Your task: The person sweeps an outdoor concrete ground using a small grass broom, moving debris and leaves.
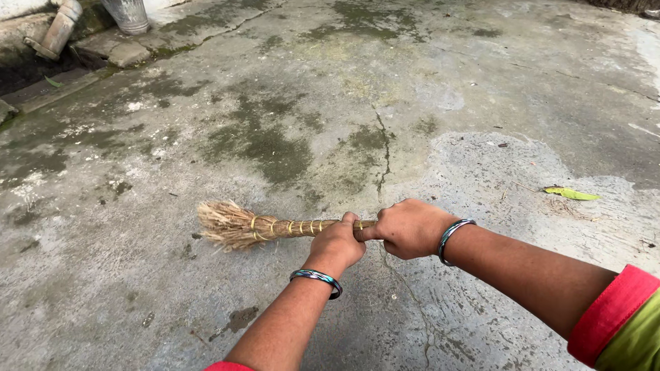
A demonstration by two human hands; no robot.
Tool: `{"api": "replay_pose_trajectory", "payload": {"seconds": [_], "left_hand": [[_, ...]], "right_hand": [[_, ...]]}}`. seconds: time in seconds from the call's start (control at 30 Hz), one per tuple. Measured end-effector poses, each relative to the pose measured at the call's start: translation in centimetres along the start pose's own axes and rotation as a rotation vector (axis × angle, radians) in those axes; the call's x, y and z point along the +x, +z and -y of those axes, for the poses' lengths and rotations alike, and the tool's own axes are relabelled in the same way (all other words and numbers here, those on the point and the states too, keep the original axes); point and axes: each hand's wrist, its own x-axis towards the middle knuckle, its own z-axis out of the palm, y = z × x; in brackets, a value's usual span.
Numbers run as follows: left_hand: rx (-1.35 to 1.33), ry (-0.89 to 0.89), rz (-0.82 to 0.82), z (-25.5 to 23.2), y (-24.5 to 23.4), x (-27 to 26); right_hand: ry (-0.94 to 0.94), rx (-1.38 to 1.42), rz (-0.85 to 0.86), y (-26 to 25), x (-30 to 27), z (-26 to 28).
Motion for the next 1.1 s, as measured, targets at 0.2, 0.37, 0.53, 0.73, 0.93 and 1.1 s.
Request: {"api": "replay_pose_trajectory", "payload": {"seconds": [0.2,0.37,0.53,0.73,0.93,1.1], "left_hand": [[0.223,0.06,0.057,3.4,0.0,1.4],[0.312,0.119,0.022,5.0,-1.2,1.0],[0.319,0.131,0.036,6.9,-2.6,0.1],[0.32,0.135,0.063,10.6,0.5,1.2],[0.311,0.148,0.075,11.4,3.5,3.3],[0.249,0.092,0.095,10.9,2.7,3.2]], "right_hand": [[0.039,0.144,0.01,2.1,2.0,1.9],[0.065,0.174,0.006,2.9,3.4,2.6],[0.11,0.236,0.009,3.8,5.4,3.6],[-0.004,0.33,0.048,6.3,7.0,4.9],[0.024,0.35,0.114,9.5,8.1,3.9],[0.06,0.472,0.033,11.5,9.0,2.5]]}}
